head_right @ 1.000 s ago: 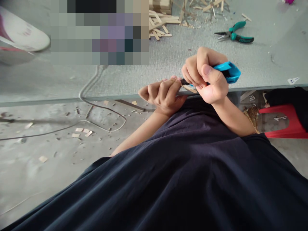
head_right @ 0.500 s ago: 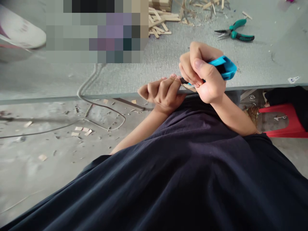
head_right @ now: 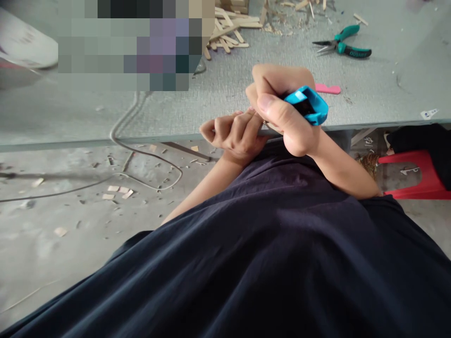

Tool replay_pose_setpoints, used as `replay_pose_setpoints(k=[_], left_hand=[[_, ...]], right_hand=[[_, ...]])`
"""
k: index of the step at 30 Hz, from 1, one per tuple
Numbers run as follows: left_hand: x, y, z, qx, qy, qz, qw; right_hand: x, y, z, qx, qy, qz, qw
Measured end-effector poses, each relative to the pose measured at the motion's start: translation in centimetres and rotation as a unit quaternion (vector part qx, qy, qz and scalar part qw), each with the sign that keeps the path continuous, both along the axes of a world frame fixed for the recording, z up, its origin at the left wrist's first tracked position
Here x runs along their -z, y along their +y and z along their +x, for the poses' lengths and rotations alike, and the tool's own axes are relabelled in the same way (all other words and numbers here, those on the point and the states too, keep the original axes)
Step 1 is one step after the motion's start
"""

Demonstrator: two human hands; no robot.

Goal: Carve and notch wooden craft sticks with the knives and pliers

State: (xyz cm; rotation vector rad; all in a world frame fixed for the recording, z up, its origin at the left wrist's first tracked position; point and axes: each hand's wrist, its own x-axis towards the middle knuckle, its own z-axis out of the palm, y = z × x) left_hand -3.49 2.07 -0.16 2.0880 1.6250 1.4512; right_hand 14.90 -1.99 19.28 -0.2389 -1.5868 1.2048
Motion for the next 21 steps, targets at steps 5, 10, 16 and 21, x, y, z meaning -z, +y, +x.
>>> replay_pose_setpoints(k=[5, 10, 16, 21], left_hand=[[0.2, 0.0, -0.2, -0.012, 0.063, -0.009, 0.998], [-0.1, -0.2, -0.1, -0.020, 0.087, -0.020, 0.996], [-0.9, -0.6, 0.0, 0.001, 0.100, -0.069, 0.993], [-0.5, -0.7, 0.2, -0.020, 0.074, -0.022, 0.997]], right_hand=[[0.1, 0.1, 0.1, 0.010, -0.014, 0.004, 1.000], [-0.7, 0.3, 0.3, -0.043, -0.083, -0.033, 0.995], [-0.8, -0.1, 0.4, -0.039, -0.099, -0.080, 0.991], [0.0, 0.1, 0.8, 0.040, 0.016, -0.023, 0.999]])
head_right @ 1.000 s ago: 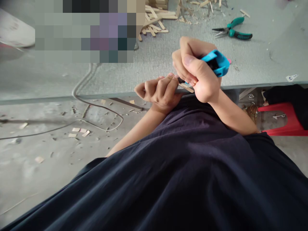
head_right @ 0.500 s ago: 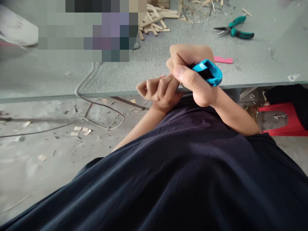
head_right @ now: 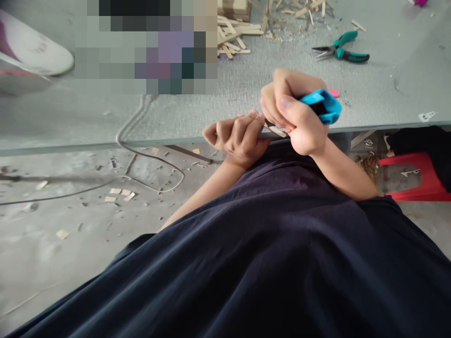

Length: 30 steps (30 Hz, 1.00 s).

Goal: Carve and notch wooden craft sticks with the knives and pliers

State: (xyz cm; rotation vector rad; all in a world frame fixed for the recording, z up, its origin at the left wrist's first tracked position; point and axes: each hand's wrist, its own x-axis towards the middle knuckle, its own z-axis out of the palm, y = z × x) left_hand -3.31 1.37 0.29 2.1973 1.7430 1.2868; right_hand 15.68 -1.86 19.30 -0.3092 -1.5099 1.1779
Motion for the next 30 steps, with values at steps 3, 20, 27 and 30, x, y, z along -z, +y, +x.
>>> replay_pose_setpoints(k=[3, 20, 27, 30], left_hand=[[0.2, 0.1, 0.1, -0.007, -0.022, 0.048, 0.999], [-11.3, -5.6, 0.4, 0.113, -0.200, -0.019, 0.973], [-13.4, -5.8, 0.7, 0.183, -0.373, -0.179, 0.892], [-13.4, -6.1, 0.8, 0.168, -0.389, -0.189, 0.886]], right_hand=[[-0.2, 0.5, 0.1, 0.035, 0.090, 0.052, 0.994], [-0.6, -1.9, 2.0, 0.285, 0.182, 0.001, 0.941], [-3.0, -2.6, 2.5, 0.157, 0.088, -0.226, 0.957], [-3.7, -1.6, 2.5, 0.129, 0.076, -0.249, 0.957]])
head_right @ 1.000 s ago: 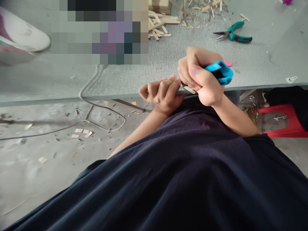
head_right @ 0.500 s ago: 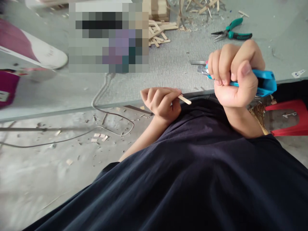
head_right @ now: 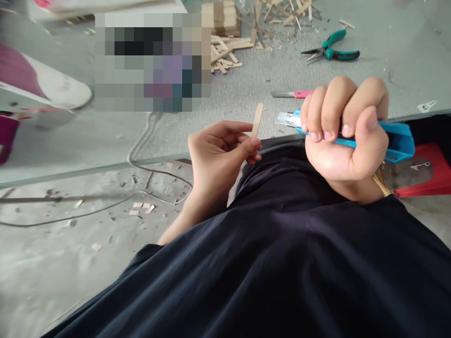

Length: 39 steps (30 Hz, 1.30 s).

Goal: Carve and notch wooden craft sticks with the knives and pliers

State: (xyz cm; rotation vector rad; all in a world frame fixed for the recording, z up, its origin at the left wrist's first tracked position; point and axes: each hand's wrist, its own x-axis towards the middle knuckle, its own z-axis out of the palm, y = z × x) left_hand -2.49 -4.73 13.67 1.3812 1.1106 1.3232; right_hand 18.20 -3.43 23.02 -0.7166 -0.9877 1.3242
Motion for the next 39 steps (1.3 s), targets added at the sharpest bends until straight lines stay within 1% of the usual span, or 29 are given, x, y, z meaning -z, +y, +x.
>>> replay_pose_setpoints(k=[4, 7, 10, 14, 17, 19, 21, 23, 24, 26, 28, 29, 30, 31, 33, 34, 36, 37, 38, 39], left_hand=[[0.0, -0.7, 0.2, -0.007, 0.003, 0.002, 1.000], [0.1, -1.1, 0.4, 0.004, 0.002, 0.010, 1.000], [0.3, -1.5, 0.7, 0.013, -0.012, -0.005, 1.000], [1.0, -1.7, 0.9, 0.019, -0.042, -0.053, 0.998], [1.7, -1.7, 0.9, 0.020, -0.042, -0.072, 0.996], [2.2, -1.5, 1.0, 0.016, -0.038, -0.071, 0.997], [2.6, -1.4, 1.1, 0.008, -0.041, -0.069, 0.997], [2.8, -1.3, 1.2, -0.001, -0.051, -0.074, 0.996], [2.9, -1.2, 1.3, -0.005, -0.057, -0.078, 0.995], [2.8, -1.2, 1.4, -0.009, -0.068, -0.083, 0.994], [2.6, -1.3, 1.5, -0.007, -0.069, -0.078, 0.995], [2.5, -1.3, 1.5, -0.004, -0.063, -0.072, 0.995], [2.4, -1.5, 1.5, -0.003, -0.050, -0.062, 0.997], [2.4, -1.6, 1.4, -0.008, -0.027, -0.047, 0.998], [2.5, -1.9, 1.1, -0.044, 0.049, 0.006, 0.998], [2.6, -2.0, 0.8, -0.073, 0.101, 0.043, 0.991], [2.6, -1.9, 0.1, -0.121, 0.210, 0.123, 0.962], [2.5, -1.6, -0.4, -0.127, 0.257, 0.157, 0.945], [2.3, -1.2, -0.9, -0.116, 0.296, 0.181, 0.931], [1.8, -0.6, -1.4, -0.091, 0.328, 0.198, 0.919]], right_hand=[[-0.1, 0.7, -0.2, -0.006, -0.017, 0.016, 1.000], [0.2, 0.9, -0.4, -0.010, -0.033, 0.033, 0.999], [0.7, 1.3, -0.4, -0.014, -0.051, 0.050, 0.997], [1.7, 1.6, -0.2, -0.023, -0.075, 0.073, 0.994], [3.0, 1.1, -0.6, -0.029, -0.099, 0.101, 0.989], [4.1, 0.5, -1.5, 0.009, -0.095, 0.149, 0.984], [5.1, -0.2, -2.6, 0.098, -0.052, 0.208, 0.972], [5.8, -0.6, -3.5, 0.146, -0.035, 0.220, 0.964], [6.0, -0.8, -3.8, 0.153, -0.032, 0.217, 0.963], [6.1, -0.9, -3.9, 0.123, -0.042, 0.212, 0.969], [6.1, -0.7, -3.8, 0.079, -0.041, 0.219, 0.972], [6.0, -0.6, -3.7, 0.067, -0.035, 0.225, 0.971], [6.0, -0.4, -3.8, 0.068, -0.029, 0.227, 0.971], [6.0, -0.2, -3.9, 0.089, -0.020, 0.225, 0.970], [6.1, 0.2, -4.1, 0.133, -0.013, 0.208, 0.969], [6.1, 0.4, -4.3, 0.131, -0.021, 0.198, 0.971], [6.2, 0.8, -4.6, 0.120, -0.021, 0.203, 0.971], [6.3, 1.1, -4.7, 0.119, -0.014, 0.217, 0.969], [6.3, 1.4, -4.9, 0.133, 0.000, 0.233, 0.963], [6.4, 1.6, -5.0, 0.149, 0.016, 0.246, 0.958]])
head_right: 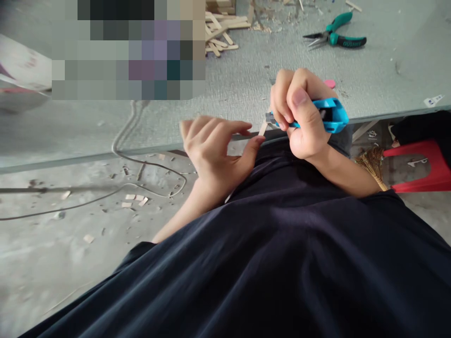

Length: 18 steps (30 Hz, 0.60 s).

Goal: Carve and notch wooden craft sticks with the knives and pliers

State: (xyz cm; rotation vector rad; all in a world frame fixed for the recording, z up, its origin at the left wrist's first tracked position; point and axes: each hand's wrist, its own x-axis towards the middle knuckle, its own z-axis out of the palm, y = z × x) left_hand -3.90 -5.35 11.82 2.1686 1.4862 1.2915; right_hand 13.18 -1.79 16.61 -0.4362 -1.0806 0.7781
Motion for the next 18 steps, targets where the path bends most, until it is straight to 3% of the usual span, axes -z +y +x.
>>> replay_pose_setpoints(k=[3, 6, 8, 11, 18], left_hand=[[-2.0, 2.4, -1.4, 0.059, 0.101, -0.009, 0.993], [-4.2, 4.5, -2.0, 0.156, 0.175, -0.092, 0.968], [-5.1, 5.3, -2.0, 0.182, 0.207, -0.123, 0.953], [-5.4, 5.5, -1.6, 0.187, 0.218, -0.141, 0.947], [-4.7, 5.7, -1.5, 0.166, 0.218, -0.135, 0.952]], right_hand=[[0.1, 0.8, -0.3, -0.019, 0.019, 0.040, 0.999], [-0.1, 1.4, -0.4, -0.086, 0.030, 0.082, 0.992], [-0.4, 1.5, -0.2, -0.116, 0.029, 0.095, 0.988], [-0.7, 1.3, 0.5, -0.151, 0.021, 0.098, 0.983], [-1.3, 0.9, 3.1, -0.249, -0.068, 0.015, 0.966]])
